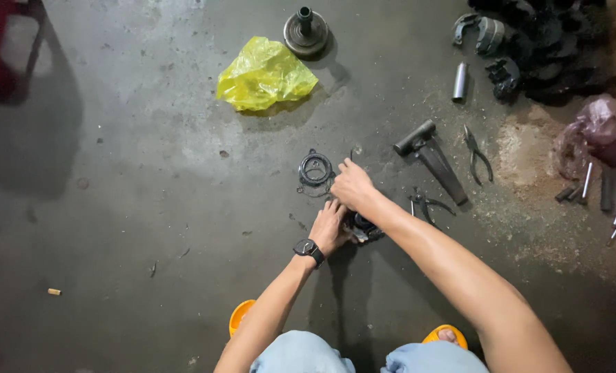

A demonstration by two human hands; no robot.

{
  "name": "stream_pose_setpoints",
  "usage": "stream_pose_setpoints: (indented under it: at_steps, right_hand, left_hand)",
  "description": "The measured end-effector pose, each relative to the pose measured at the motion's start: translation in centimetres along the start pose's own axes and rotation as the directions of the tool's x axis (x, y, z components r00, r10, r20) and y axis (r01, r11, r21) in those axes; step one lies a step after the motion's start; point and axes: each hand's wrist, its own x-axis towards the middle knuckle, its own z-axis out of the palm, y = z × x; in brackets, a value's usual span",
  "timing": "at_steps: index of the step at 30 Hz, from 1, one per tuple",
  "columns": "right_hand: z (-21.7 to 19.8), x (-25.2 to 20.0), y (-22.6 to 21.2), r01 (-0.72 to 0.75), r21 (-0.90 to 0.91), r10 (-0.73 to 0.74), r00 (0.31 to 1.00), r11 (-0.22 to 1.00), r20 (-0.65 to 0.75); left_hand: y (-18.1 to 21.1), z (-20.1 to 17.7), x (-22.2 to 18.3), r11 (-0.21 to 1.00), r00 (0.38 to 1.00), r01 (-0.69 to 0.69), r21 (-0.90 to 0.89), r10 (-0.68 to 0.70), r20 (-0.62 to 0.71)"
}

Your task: Assembling and repairing motorcycle centrifugal clutch components on the floor of a workshop.

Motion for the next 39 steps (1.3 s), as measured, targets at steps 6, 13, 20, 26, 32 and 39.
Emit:
stream_pose_setpoints:
  at_steps: [6, 13, 20, 26, 32, 39]
  right_hand:
    - [-0.9, -0.9, 1.6, -0.064, 0.013, 0.064, 0.998, 0.998, 0.010]
    - [0.0, -11.1, 2.9, -0.340, 0.484, 0.441, 0.891, 0.806, -0.108]
    - [3.8, -15.6, -1.5, -0.416, 0.630, 0.517, 0.856, 0.656, 0.027]
    - [4.1, -14.8, -2.0, -0.399, 0.646, 0.532, 0.847, 0.651, -0.013]
    - [3.3, -14.4, -2.4, -0.393, 0.714, 0.532, 0.846, 0.579, 0.033]
    - [12.3, -13.3, -6.8, -0.301, 0.945, 0.663, 0.735, 0.129, 0.143]
  left_hand:
    - [0.6, 0.3, -0.4, 0.996, 1.000, 0.024, 0.087, -0.024, 0.004]
    - [2.1, -0.1, -0.5, 0.995, 0.998, 0.052, 0.084, -0.050, -0.027]
    - [1.5, 1.5, -1.0, 0.995, 0.993, 0.092, -0.021, -0.094, -0.067]
    - [-0.4, 3.9, -0.7, 0.972, 0.985, 0.093, -0.216, -0.122, -0.126]
    - [-0.3, 4.1, 0.6, 0.964, 0.976, 0.166, -0.206, -0.190, -0.104]
    - [1.4, 2.7, 1.4, 0.943, 0.956, 0.255, -0.213, -0.279, -0.092]
